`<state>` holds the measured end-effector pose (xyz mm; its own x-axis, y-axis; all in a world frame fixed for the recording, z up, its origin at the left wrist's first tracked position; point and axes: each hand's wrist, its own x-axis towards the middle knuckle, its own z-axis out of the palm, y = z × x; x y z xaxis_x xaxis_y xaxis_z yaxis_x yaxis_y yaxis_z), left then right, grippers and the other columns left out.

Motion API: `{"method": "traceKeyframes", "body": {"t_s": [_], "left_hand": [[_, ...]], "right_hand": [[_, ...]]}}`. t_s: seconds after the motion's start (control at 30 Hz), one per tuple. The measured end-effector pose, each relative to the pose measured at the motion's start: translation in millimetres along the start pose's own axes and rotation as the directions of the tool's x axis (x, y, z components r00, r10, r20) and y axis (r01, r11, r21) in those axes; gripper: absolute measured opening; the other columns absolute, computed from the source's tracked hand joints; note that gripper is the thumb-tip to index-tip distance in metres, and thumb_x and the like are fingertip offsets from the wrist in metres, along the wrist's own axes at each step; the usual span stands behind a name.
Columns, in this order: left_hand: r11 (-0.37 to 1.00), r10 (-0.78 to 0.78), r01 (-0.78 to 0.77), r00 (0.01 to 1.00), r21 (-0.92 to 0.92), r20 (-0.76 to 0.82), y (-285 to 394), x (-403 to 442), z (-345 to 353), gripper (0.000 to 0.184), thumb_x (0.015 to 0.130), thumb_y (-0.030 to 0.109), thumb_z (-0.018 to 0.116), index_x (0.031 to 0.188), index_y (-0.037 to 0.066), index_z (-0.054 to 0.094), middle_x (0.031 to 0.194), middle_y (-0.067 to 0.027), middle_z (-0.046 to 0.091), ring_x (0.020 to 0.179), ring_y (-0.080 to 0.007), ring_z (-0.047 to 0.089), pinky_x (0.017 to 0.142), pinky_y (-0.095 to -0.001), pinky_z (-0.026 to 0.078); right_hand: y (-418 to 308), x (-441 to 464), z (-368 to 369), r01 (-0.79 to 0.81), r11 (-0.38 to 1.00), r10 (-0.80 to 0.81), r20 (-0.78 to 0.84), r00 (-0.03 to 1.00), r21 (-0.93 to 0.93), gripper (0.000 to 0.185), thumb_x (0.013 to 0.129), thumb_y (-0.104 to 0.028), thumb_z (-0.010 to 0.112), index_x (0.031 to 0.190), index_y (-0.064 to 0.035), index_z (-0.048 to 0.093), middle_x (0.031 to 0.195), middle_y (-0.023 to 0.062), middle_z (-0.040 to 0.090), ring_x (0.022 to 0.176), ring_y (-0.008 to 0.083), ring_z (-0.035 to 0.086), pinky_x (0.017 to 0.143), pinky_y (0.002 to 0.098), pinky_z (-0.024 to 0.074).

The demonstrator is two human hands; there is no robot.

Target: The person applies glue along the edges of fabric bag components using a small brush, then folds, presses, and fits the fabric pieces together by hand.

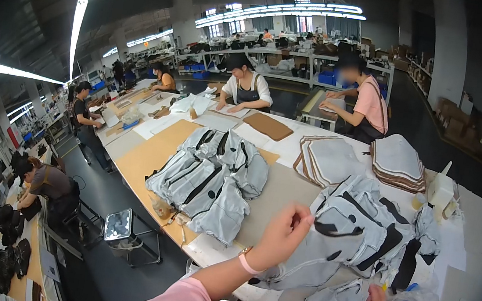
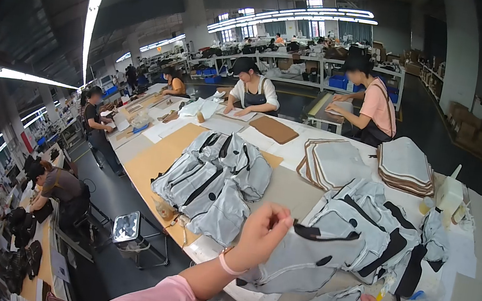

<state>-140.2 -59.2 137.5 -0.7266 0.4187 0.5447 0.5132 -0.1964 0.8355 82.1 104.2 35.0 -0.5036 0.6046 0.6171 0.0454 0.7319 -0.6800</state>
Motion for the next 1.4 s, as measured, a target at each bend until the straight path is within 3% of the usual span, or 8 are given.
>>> {"method": "traceKeyframes", "body": {"t_s": [0.13,0.23,0.3,0.47,0.93,1.13,1.3,1.4], "left_hand": [[0.887,-0.233,0.142,0.959,-0.440,-0.160,-60,21,26,0.012,0.087,0.010,0.060,0.086,0.006,0.049,0.075,0.0036,0.047,0.064,-0.0039,0.041,0.056,-0.0197,0.036],[0.809,-0.454,0.482,0.876,-0.336,0.165,-81,-25,54,0.014,0.086,0.011,0.062,0.087,0.007,0.048,0.076,0.0038,0.047,0.066,-0.0036,0.042,0.058,-0.0189,0.036],[0.809,-0.406,0.494,0.861,-0.317,0.306,-95,-68,85,0.011,0.088,0.010,0.059,0.090,0.009,0.049,0.077,0.0040,0.050,0.066,-0.0027,0.045,0.058,-0.0169,0.037],[0.624,-0.601,0.699,0.715,-0.349,0.359,-112,-108,105,0.019,0.088,0.007,0.058,0.102,0.006,0.045,0.082,0.0002,0.054,0.071,-0.0048,0.049,0.060,-0.0182,0.039],[0.599,-0.348,0.571,0.817,-0.561,0.460,-59,-107,115,0.038,0.088,0.000,0.053,0.121,0.005,0.035,0.103,-0.0087,0.055,0.090,-0.0141,0.056,0.084,-0.0256,0.045],[0.859,-0.417,0.413,0.907,-0.303,0.054,-132,-101,73,0.047,0.089,0.009,0.056,0.130,0.007,0.033,0.130,-0.0143,0.041,0.121,-0.0210,0.039,0.101,-0.0352,0.032],[0.580,-0.630,0.721,0.692,-0.378,0.354,-178,-100,68,0.051,0.091,0.019,0.055,0.135,0.011,0.032,0.141,-0.0154,0.032,0.127,-0.0223,0.033,0.102,-0.0352,0.031],[0.293,-0.532,0.790,0.603,-0.539,0.594,-180,-110,65,0.051,0.092,0.021,0.055,0.136,0.010,0.031,0.137,-0.0143,0.040,0.122,-0.0233,0.042,0.102,-0.0363,0.033]], "right_hand": [[-21,22,-3,0.026,1.000,-0.026,0.000,1.000,0.015,0.023,0.086,0.001,0.047,0.106,0.0009,0.056,0.102,0.0159,0.052,0.096,0.0295,0.050,0.086,0.0355,0.0388],[-20,24,7,0.084,0.994,-0.079,0.080,0.994,-0.071,0.027,0.081,-0.005,0.056,0.107,-0.0005,0.057,0.100,0.0174,0.051,0.093,0.0341,0.048,0.084,0.0420,0.0384],[-11,13,20,0.194,0.970,-0.158,0.226,0.961,-0.147,0.030,0.080,-0.010,0.060,0.107,0.0003,0.055,0.097,0.0165,0.052,0.093,0.0334,0.048,0.085,0.0414,0.0383],[-7,-19,43,0.250,0.950,-0.174,0.344,0.922,-0.188,0.060,0.069,-0.018,0.070,0.119,0.0048,0.046,0.101,0.0207,0.049,0.092,0.0397,0.044,0.084,0.0484,0.0359],[8,6,21,0.232,0.944,-0.211,0.110,0.971,-0.234,0.039,0.068,-0.004,0.063,0.106,0.0014,0.055,0.091,0.0154,0.055,0.081,0.0335,0.050,0.070,0.0426,0.0406],[-32,23,-38,0.005,1.000,-0.005,0.042,0.999,0.016,0.032,0.065,0.004,0.063,0.097,-0.0011,0.062,0.090,0.0128,0.061,0.081,0.0259,0.059,0.075,0.0310,0.0455],[-47,32,-63,0.116,0.985,-0.138,0.187,0.973,0.126,0.032,0.064,0.006,0.063,0.095,-0.0014,0.064,0.086,0.0124,0.063,0.076,0.0260,0.059,0.069,0.0317,0.0463],[-48,25,-64,0.036,0.990,-0.062,0.184,0.981,0.138,0.031,0.064,0.007,0.062,0.094,-0.0011,0.064,0.088,0.0119,0.063,0.082,0.0250,0.060,0.077,0.0314,0.0459]]}}
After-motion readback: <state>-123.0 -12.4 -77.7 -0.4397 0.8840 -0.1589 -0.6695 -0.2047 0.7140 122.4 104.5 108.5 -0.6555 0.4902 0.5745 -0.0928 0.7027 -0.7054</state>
